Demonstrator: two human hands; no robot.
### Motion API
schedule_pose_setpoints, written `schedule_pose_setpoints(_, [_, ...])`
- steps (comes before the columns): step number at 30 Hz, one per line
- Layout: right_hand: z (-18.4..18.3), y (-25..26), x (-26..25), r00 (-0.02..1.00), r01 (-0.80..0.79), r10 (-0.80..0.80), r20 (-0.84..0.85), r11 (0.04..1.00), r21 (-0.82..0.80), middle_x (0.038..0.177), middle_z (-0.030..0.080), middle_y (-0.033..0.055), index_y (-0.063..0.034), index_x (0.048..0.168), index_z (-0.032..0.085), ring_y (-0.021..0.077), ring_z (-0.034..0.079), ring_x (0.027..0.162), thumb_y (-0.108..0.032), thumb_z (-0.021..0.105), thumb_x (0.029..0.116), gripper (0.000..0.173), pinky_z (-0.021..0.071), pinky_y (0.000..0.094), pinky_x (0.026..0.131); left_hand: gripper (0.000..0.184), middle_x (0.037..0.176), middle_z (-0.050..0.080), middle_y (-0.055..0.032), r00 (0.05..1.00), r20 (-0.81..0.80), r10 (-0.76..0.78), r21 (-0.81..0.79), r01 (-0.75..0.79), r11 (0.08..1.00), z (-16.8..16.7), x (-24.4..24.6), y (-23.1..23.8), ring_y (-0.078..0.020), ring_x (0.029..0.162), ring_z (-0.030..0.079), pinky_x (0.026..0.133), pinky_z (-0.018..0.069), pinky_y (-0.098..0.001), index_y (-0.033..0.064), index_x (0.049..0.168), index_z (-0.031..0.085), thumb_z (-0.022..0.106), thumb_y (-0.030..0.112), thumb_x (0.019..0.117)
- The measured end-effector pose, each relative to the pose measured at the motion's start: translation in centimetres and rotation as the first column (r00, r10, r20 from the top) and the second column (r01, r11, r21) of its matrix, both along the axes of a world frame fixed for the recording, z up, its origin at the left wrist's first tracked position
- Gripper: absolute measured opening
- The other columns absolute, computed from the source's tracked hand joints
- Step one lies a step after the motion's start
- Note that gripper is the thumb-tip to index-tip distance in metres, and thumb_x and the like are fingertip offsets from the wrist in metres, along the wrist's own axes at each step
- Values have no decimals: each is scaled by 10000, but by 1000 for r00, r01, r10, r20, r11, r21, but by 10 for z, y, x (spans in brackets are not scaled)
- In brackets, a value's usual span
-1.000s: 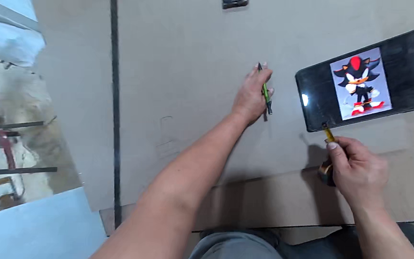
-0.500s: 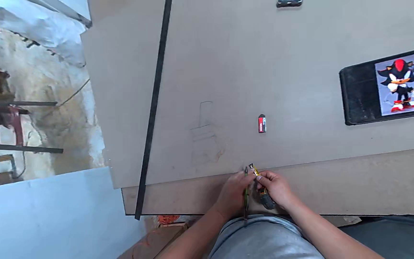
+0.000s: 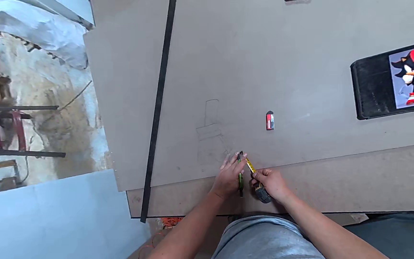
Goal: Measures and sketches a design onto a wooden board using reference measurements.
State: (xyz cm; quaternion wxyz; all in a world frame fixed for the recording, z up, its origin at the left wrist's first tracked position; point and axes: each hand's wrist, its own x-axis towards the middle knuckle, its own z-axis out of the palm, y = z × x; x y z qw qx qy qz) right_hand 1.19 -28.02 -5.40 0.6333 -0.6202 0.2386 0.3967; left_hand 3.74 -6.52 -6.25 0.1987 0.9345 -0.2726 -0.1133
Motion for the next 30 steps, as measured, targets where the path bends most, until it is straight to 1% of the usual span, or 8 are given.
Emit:
schedule_pose_setpoints(4, [4,14,-1,998,-60,60,-7,998,-27,854,775,-27,-154,1085,744,117,713,700,-336,587,1062,241,591,346,650,401,1602,463,-45,995,65,-69,-68,74,995,-25,10,25,-265,1524,359,1256,270,-543,146,1468,541,504,216,1075])
schedule_pose_setpoints(7, [9,24,-1,1000,-3,2,-31,1000,-30,837,777,-24,-132,1087,742,105,718,687,-285,586,1064,219,599,328,652,453,1633,415,-50,982,144,-126,-53,135,989,-30,10,30,-265,1535,335,1253,284,-530,154,1500,470,503,191,1050])
schedule_pose_setpoints(10, [5,36,4,999,44,-46,-18,996,-78,817,773,-28,-127,1052,749,99,707,664,-291,600,1054,221,589,327,625,476,1615,442,-59,964,228,-138,-49,153,987,-35,18,28,-267,1523,360,1244,305,-513,159,1520,439,510,189,1049])
schedule_pose_setpoints(14, [4,49,-3,990,142,-143,-2,981,-133,774,767,-34,-133,933,756,114,712,653,-387,588,1056,328,596,351,612,433,1603,458,-77,968,217,-128,-55,143,988,-30,14,26,-280,1512,381,1243,301,-521,135,1481,474,491,167,1050])
schedule_pose_setpoints(20, [5,55,-5,984,177,-177,17,968,-179,766,761,-28,-152,919,751,119,709,650,-366,581,1060,307,589,364,612,426,1595,474,-43,980,183,-79,-88,96,991,-29,15,25,-240,1501,403,1250,305,-503,137,1473,538,528,226,1056])
schedule_pose_setpoints(23, [4,58,-12,986,164,-166,5,970,-177,785,772,-28,-148,931,756,128,723,695,-367,574,1059,312,595,397,664,470,1575,490,-107,992,118,-50,-195,72,978,-23,11,31,-258,1481,435,1248,329,-493,64,1466,513,589,243,1038])
schedule_pose_setpoints(25, [5,57,-9,985,172,-172,14,968,-183,773,773,-27,-145,926,762,124,728,693,-359,573,1058,314,600,397,671,474,1586,478,-89,995,66,-75,-244,89,966,-20,21,35,-245,1496,411,1259,323,-487,64,1469,519,601,228,1032])
schedule_pose_setpoints(30, [7,57,-8,979,200,-201,10,968,-152,788,779,9,-108,953,760,142,738,701,-335,573,1064,315,605,389,684,406,1588,478,-74,969,39,-245,-209,247,946,-22,45,51,-253,1520,369,1264,281,-509,76,1425,567,521,265,1068])
